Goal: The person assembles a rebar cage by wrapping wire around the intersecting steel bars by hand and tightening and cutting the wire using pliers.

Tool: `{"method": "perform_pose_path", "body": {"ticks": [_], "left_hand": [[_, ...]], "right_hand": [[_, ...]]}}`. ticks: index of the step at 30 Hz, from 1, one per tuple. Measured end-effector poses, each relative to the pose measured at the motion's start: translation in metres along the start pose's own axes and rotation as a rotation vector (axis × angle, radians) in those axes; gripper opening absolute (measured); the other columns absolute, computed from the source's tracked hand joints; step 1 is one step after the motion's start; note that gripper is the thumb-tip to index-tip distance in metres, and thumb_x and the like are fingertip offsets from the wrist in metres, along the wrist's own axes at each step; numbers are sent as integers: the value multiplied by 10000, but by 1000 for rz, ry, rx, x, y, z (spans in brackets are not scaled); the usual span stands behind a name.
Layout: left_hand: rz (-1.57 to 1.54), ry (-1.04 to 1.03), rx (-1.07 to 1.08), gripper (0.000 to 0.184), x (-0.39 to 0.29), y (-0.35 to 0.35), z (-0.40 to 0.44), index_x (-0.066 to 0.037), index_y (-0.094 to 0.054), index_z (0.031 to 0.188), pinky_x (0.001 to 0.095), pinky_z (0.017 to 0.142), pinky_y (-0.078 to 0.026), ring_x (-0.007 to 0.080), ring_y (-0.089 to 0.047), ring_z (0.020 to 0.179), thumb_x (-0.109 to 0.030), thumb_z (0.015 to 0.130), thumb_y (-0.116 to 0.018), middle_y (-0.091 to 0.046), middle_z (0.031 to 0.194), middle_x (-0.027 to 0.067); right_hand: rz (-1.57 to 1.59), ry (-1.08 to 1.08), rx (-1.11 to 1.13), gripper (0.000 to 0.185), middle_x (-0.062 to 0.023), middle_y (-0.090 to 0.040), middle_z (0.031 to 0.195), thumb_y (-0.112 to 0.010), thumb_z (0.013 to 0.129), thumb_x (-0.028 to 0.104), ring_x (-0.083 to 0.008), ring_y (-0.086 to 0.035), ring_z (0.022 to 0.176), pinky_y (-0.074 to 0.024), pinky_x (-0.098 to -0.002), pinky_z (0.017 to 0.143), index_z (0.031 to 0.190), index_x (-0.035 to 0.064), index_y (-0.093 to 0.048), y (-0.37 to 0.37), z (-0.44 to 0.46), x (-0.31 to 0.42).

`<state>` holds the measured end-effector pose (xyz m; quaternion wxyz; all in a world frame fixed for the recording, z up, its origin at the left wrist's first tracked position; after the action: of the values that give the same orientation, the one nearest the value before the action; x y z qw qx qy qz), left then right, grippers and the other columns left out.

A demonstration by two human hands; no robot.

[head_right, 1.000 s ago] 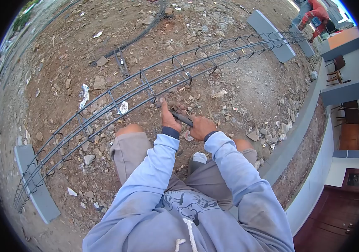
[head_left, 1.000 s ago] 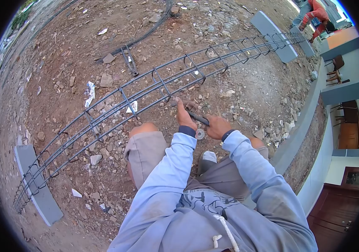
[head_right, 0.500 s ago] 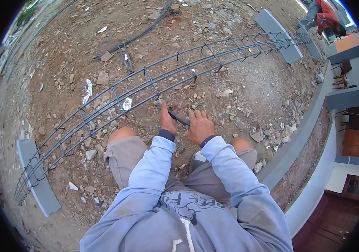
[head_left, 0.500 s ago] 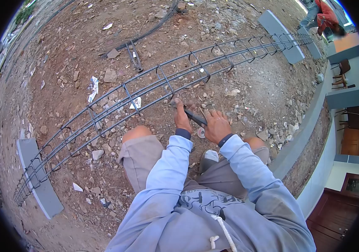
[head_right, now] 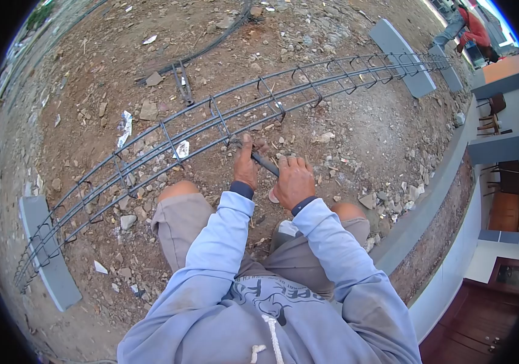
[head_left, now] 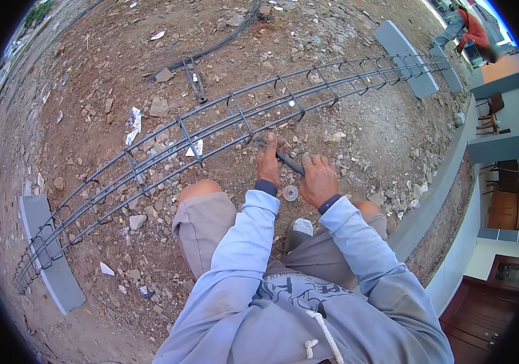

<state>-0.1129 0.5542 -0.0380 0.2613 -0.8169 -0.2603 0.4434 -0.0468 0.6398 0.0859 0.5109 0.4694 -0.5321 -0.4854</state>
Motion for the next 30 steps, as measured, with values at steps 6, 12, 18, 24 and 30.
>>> {"method": "perform_pose_path", "body": {"ticks": [6, 12, 18, 24, 30], "left_hand": [[45, 65, 57, 560, -1, -8, -6, -65, -473, 1089, 321, 628, -559, 191, -635, 805, -551, 826, -565, -610, 913, 94], [8, 59, -20, 566, 0, -8, -6, -55, -498, 1062, 322, 616, -565, 200, -649, 767, -564, 821, -562, -616, 873, 91], [90, 108, -77, 625, -2, -7, -5, -31, -523, 1028, 320, 603, -563, 199, -652, 678, -606, 789, -573, -620, 820, 94], [-32, 73, -26, 603, 0, -6, -2, -36, -548, 1028, 348, 662, -544, 218, -644, 743, -592, 798, -573, -627, 814, 99], [-478, 194, 177, 431, 2, -31, -4, -59, -552, 1007, 432, 808, -498, 238, -614, 858, -464, 858, -570, -624, 847, 73]], "right_hand": [[23, -25, 14, 360, -143, -586, 969, -610, 695, 152, -312, -552, 955, -434, -430, 822, 1033, 32, -581, -13, -2, -11], [293, -193, 298, 410, -203, -599, 1008, -625, 764, 291, -358, -566, 984, -436, -435, 851, 1078, 34, -565, -25, 4, -26], [398, -247, 600, 503, -235, -612, 992, -611, 784, 408, -366, -597, 943, -451, -414, 836, 1064, -8, -565, -32, 16, -35], [602, -434, 852, 444, -155, -623, 701, -613, 828, 396, -248, -607, 554, -494, -369, 511, 875, -45, -594, -40, 22, -39], [1028, -602, 1105, 408, -140, -634, 711, -661, 804, 375, -235, -634, 574, -501, -353, 453, 862, -25, -601, -43, 17, -50]]}}
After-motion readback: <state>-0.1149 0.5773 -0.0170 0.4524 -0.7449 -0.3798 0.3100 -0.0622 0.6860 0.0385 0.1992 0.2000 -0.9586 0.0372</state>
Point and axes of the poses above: each hand's wrist, its own z-axis towards the middle knuckle, its own y-axis out of the back of the hand, x = y × z, the point moved 5 cm from there along z, towards the middle knuckle
